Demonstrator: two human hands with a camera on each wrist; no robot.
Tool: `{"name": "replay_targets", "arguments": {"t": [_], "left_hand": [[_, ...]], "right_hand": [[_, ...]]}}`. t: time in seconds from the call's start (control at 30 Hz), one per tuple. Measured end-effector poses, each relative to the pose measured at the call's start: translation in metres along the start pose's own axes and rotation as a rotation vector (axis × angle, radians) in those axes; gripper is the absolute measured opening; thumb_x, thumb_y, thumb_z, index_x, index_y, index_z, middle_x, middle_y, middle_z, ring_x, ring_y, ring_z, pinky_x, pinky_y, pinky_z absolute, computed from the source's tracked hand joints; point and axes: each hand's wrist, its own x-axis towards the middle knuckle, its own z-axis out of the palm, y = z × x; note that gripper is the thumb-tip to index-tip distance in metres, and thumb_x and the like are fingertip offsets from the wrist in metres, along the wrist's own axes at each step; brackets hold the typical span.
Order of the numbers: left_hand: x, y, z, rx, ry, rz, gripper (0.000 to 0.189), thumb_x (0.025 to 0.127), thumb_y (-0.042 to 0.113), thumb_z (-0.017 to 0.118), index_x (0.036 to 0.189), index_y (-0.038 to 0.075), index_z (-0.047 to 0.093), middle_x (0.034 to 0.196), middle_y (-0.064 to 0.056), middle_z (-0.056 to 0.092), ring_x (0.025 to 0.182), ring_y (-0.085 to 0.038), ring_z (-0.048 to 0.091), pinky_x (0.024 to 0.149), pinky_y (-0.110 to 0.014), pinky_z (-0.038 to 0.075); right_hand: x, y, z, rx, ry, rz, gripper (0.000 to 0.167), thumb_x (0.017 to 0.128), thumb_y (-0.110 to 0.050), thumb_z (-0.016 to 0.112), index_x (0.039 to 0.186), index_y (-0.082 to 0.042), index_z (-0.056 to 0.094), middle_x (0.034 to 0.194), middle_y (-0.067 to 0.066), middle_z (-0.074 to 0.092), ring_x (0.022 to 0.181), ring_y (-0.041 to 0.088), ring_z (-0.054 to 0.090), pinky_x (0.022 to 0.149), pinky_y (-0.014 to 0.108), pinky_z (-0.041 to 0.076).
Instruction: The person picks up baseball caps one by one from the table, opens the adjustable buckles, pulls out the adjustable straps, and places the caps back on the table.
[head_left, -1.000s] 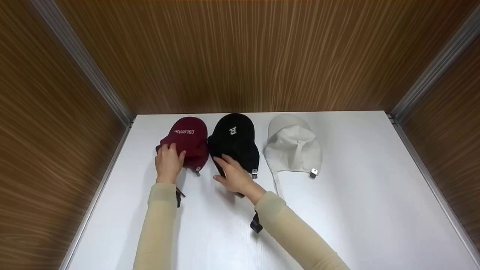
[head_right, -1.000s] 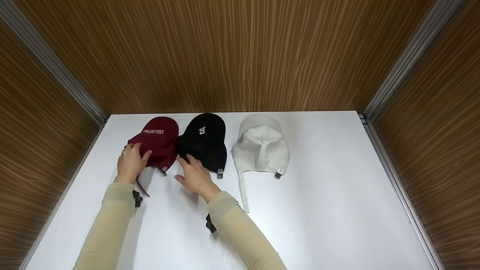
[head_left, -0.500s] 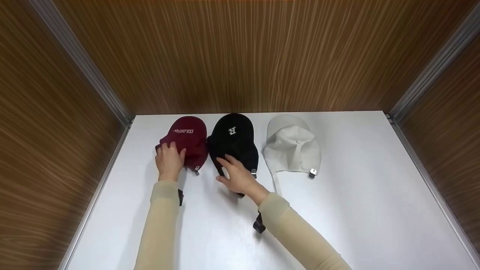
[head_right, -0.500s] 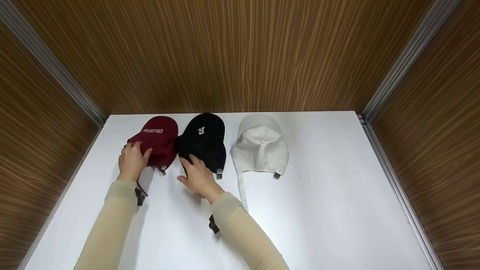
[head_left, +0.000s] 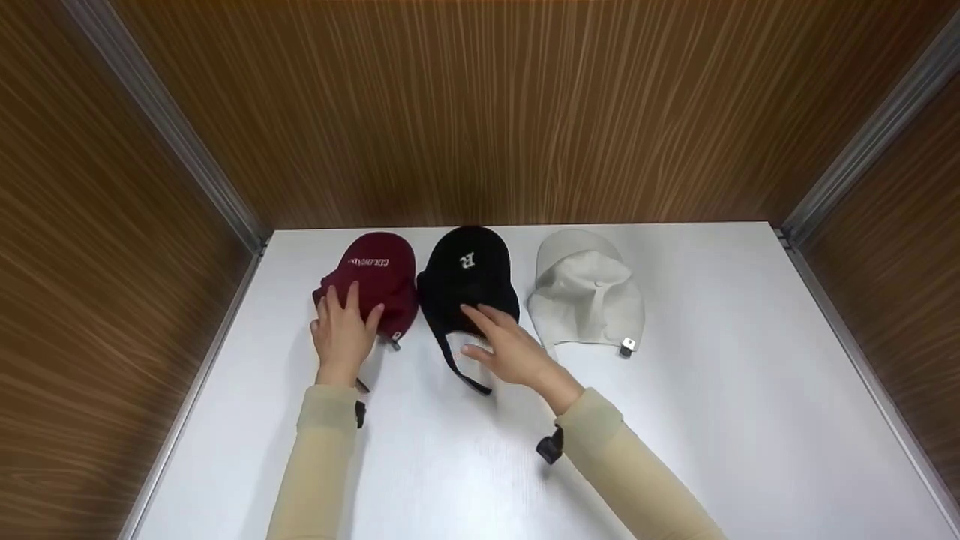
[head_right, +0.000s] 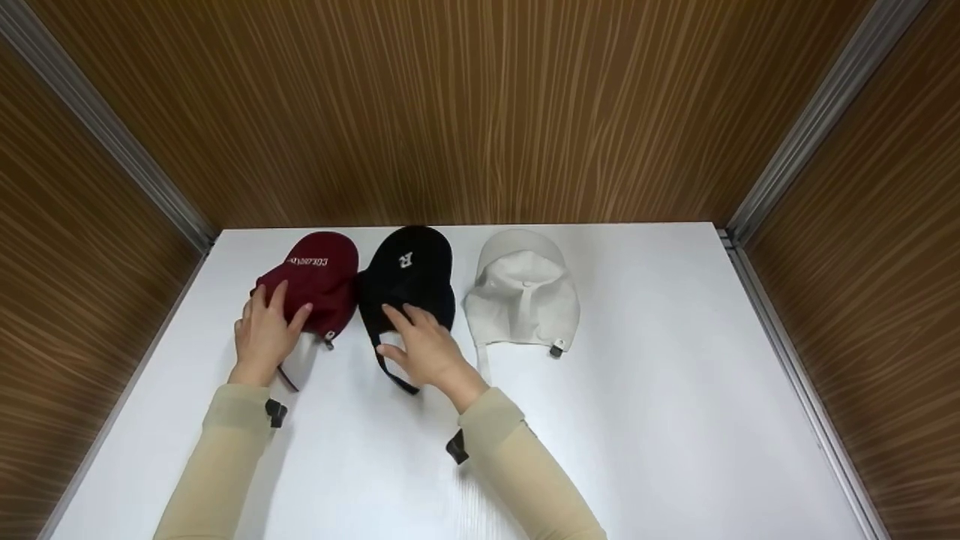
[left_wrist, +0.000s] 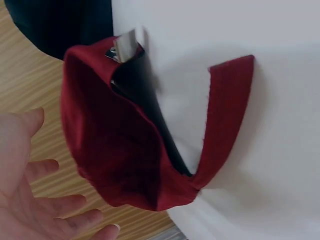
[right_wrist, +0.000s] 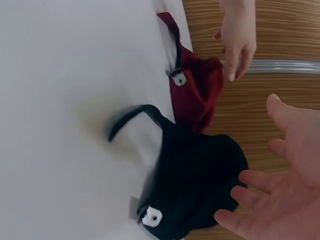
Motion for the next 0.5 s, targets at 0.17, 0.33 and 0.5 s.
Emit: {"name": "replay_targets", "arguments": {"t": [0.17, 0.33, 0.5], "left_hand": [[-0.011, 0.003, -0.004, 0.011, -0.027, 0.026, 0.070, 0.098, 0.053, 0.051, 0.151, 0.010, 0.037, 0.153, -0.030, 0.023, 0.139, -0.049, 0.024, 0.100, -0.064, 0.030], [-0.026, 0.005, -0.007, 0.052, -0.078, 0.048, 0.073, 0.097, 0.060, 0.044, 0.153, 0.013, 0.035, 0.156, -0.027, 0.020, 0.141, -0.051, 0.018, 0.103, -0.065, 0.026], [-0.044, 0.005, -0.010, 0.082, -0.103, 0.079, 0.074, 0.097, 0.062, 0.043, 0.153, 0.014, 0.035, 0.158, -0.024, 0.018, 0.143, -0.050, 0.012, 0.106, -0.064, 0.023]], "right_hand": [[-0.020, 0.015, -0.019, -0.053, 0.081, 0.003, 0.066, 0.097, -0.042, 0.060, 0.153, -0.017, 0.035, 0.150, 0.023, 0.035, 0.137, 0.040, 0.035, 0.109, 0.052, 0.031], [-0.051, 0.035, -0.031, -0.130, 0.119, 0.051, 0.068, 0.096, -0.045, 0.060, 0.154, -0.020, 0.034, 0.153, 0.022, 0.033, 0.140, 0.041, 0.029, 0.110, 0.057, 0.026], [-0.085, 0.057, -0.036, -0.211, 0.159, 0.106, 0.069, 0.094, -0.044, 0.063, 0.152, -0.017, 0.038, 0.153, 0.023, 0.032, 0.138, 0.046, 0.028, 0.106, 0.065, 0.025]]}}
